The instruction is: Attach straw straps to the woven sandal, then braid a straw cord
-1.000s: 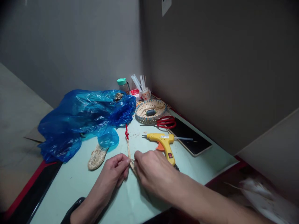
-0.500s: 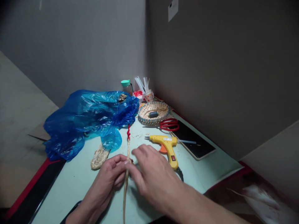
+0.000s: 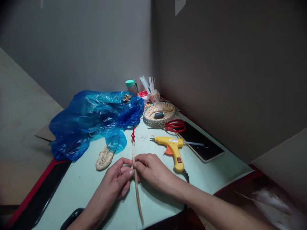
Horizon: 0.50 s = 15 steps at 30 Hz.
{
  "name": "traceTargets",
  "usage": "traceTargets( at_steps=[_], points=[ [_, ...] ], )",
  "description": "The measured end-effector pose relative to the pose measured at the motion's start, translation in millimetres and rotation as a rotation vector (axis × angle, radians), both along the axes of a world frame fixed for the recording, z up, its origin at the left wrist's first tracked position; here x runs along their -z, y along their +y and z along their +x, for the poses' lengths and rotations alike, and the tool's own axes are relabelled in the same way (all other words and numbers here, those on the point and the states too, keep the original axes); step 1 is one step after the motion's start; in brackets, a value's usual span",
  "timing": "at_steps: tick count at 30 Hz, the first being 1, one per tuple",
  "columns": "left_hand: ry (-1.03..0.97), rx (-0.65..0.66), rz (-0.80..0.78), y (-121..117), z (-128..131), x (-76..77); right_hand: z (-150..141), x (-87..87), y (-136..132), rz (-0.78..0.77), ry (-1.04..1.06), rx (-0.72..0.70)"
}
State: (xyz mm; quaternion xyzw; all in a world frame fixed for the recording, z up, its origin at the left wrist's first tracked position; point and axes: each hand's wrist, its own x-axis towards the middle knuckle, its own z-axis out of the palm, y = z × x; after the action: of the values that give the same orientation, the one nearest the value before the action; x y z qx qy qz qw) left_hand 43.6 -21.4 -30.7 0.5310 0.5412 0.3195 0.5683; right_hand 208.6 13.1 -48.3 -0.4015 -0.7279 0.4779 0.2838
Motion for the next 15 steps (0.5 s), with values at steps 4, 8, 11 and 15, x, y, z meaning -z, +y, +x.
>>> traceTargets(
  at_steps=[4,8,11,15],
  points=[
    [0.339,-0.022,0.199,-10,-5,-8.2,0,-0.4,-2,0.010,-0.011,0.086],
    [0.744,0.046,0.718,-19,8,-8.5,1,-0.2,-2,-0.044,0.066,0.050],
    [1.067,0.133,1.165,-24,27,4.8,4,1.0,0,-0.118,0.144,0.018],
    [1.391,0.162,1.245,-32,40,17.1,7,1.7,2,-0.219,0.217,-0.015]
  ],
)
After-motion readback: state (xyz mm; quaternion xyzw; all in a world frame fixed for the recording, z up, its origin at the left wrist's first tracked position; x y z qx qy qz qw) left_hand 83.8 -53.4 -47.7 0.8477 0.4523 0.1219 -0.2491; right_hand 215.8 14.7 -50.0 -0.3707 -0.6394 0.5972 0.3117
